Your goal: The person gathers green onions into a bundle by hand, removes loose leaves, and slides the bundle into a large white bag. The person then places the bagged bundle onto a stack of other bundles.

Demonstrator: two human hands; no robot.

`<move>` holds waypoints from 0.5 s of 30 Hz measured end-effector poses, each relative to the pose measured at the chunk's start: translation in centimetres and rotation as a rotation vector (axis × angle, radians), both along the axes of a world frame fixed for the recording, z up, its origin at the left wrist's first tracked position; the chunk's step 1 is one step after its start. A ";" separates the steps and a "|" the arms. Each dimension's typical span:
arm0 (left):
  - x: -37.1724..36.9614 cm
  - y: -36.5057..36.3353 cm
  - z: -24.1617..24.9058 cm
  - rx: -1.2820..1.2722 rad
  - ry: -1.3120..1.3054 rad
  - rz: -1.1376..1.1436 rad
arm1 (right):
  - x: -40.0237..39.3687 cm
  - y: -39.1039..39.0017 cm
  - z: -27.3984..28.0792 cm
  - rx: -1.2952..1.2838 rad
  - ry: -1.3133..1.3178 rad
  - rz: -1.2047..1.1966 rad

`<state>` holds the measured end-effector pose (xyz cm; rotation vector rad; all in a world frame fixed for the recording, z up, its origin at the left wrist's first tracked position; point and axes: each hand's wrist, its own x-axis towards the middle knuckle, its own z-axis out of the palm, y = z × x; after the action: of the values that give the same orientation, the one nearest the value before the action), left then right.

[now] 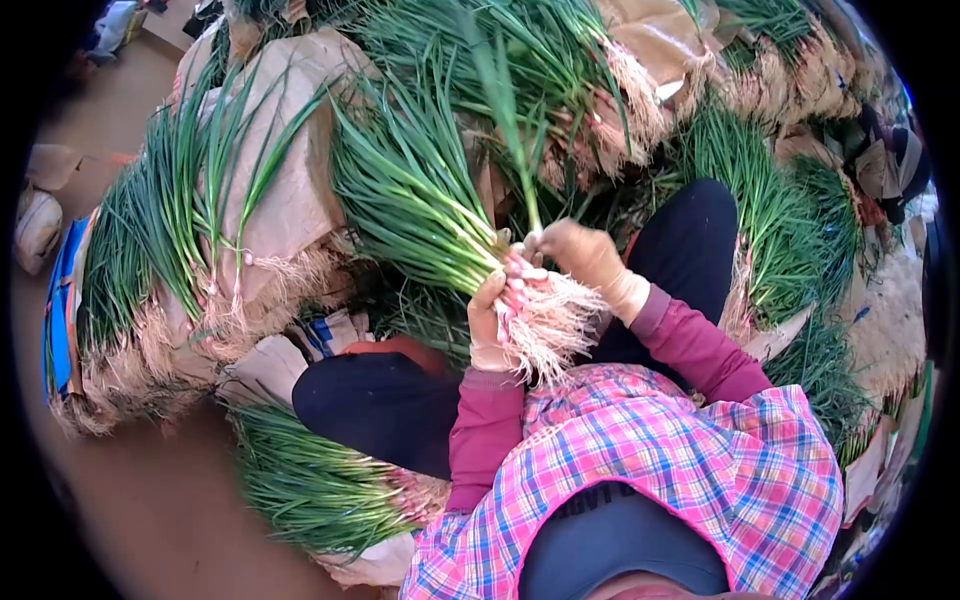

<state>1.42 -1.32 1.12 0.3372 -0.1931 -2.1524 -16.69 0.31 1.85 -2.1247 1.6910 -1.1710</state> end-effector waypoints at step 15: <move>-1.0 0.8 1.7 0.128 -0.149 -0.031 | 2.5 -5.1 0.5 0.737 -1.408 -0.034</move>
<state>0.43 -0.48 2.86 0.5721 -0.1459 -2.1767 -14.19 -4.80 2.34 -0.4822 1.0929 -1.2273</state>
